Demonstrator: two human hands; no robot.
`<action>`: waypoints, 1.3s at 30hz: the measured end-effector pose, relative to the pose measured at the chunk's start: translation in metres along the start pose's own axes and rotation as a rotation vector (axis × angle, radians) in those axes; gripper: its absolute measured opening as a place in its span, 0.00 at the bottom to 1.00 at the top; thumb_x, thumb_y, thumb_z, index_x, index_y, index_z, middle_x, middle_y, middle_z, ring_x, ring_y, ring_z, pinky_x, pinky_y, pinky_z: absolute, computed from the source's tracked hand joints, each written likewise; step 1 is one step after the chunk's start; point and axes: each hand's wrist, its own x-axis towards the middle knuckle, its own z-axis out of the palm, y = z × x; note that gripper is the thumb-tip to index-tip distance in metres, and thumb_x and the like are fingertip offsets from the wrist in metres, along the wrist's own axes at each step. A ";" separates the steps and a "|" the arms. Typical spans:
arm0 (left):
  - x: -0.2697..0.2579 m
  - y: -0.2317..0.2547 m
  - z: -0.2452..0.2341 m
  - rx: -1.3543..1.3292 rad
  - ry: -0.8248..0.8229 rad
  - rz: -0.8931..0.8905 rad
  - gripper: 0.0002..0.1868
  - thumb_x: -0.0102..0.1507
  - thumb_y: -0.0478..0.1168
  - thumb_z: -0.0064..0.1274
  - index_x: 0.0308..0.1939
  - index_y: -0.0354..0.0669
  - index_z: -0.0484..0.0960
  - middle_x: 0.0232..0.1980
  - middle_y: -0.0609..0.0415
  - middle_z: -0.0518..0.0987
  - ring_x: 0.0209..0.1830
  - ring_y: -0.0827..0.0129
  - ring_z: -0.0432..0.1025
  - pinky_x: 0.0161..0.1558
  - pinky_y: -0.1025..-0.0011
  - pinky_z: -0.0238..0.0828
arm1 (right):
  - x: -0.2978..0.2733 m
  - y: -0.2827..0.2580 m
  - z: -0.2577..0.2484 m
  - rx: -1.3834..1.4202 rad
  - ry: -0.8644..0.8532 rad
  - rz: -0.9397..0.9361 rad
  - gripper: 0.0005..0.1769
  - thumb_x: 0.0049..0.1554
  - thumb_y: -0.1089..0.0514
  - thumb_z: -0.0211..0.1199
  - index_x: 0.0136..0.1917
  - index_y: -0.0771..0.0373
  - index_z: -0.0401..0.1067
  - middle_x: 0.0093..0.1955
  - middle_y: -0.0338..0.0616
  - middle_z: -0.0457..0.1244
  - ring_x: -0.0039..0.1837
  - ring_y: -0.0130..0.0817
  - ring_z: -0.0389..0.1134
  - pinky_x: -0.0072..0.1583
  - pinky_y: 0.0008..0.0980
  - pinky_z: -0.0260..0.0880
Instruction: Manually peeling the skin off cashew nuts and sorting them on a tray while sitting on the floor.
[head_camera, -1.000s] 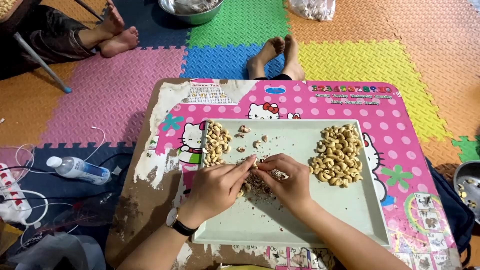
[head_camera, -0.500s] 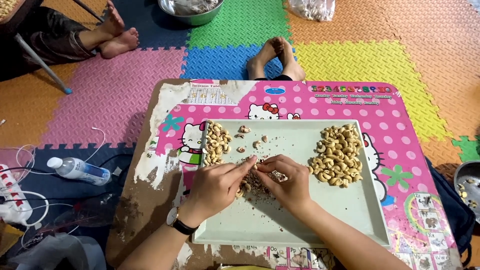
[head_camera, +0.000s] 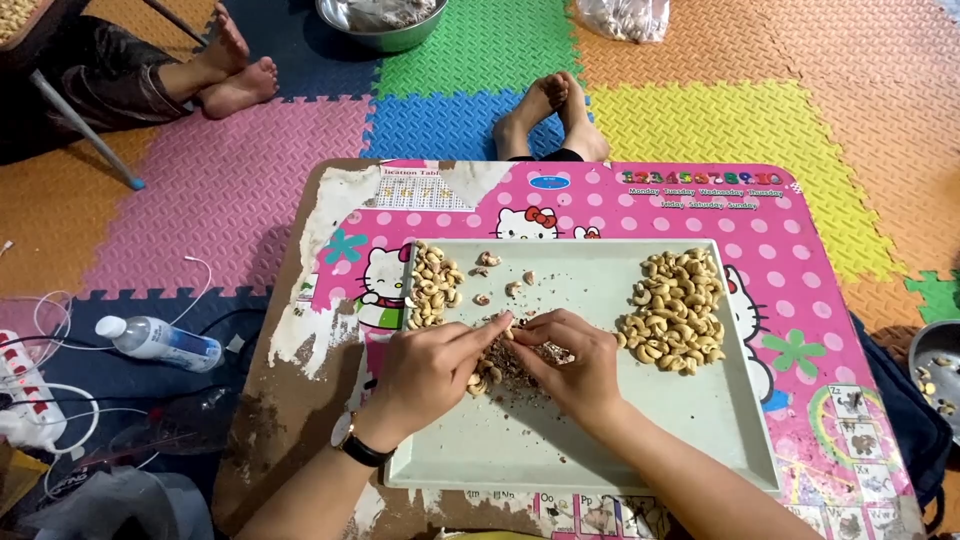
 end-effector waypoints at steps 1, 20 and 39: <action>0.002 0.003 -0.004 0.000 0.000 0.000 0.18 0.68 0.36 0.49 0.61 0.51 0.83 0.28 0.48 0.85 0.19 0.69 0.77 0.20 0.78 0.72 | 0.000 0.000 0.000 0.000 0.000 -0.001 0.03 0.48 0.66 0.75 0.37 0.66 0.81 0.39 0.53 0.74 0.42 0.44 0.78 0.48 0.43 0.80; 0.008 0.008 -0.029 -0.116 -0.068 -0.095 0.17 0.67 0.35 0.49 0.58 0.49 0.85 0.30 0.46 0.86 0.26 0.55 0.81 0.26 0.67 0.76 | 0.008 0.006 0.004 -0.106 0.069 -0.530 0.06 0.50 0.72 0.71 0.41 0.66 0.80 0.38 0.47 0.69 0.42 0.39 0.73 0.46 0.33 0.77; 0.015 0.006 -0.037 -0.429 -0.011 -0.501 0.05 0.62 0.37 0.59 0.32 0.41 0.87 0.20 0.50 0.83 0.22 0.63 0.80 0.27 0.72 0.76 | 0.022 -0.012 -0.026 0.012 -0.274 0.012 0.06 0.51 0.62 0.72 0.44 0.61 0.81 0.53 0.54 0.70 0.57 0.50 0.72 0.59 0.50 0.72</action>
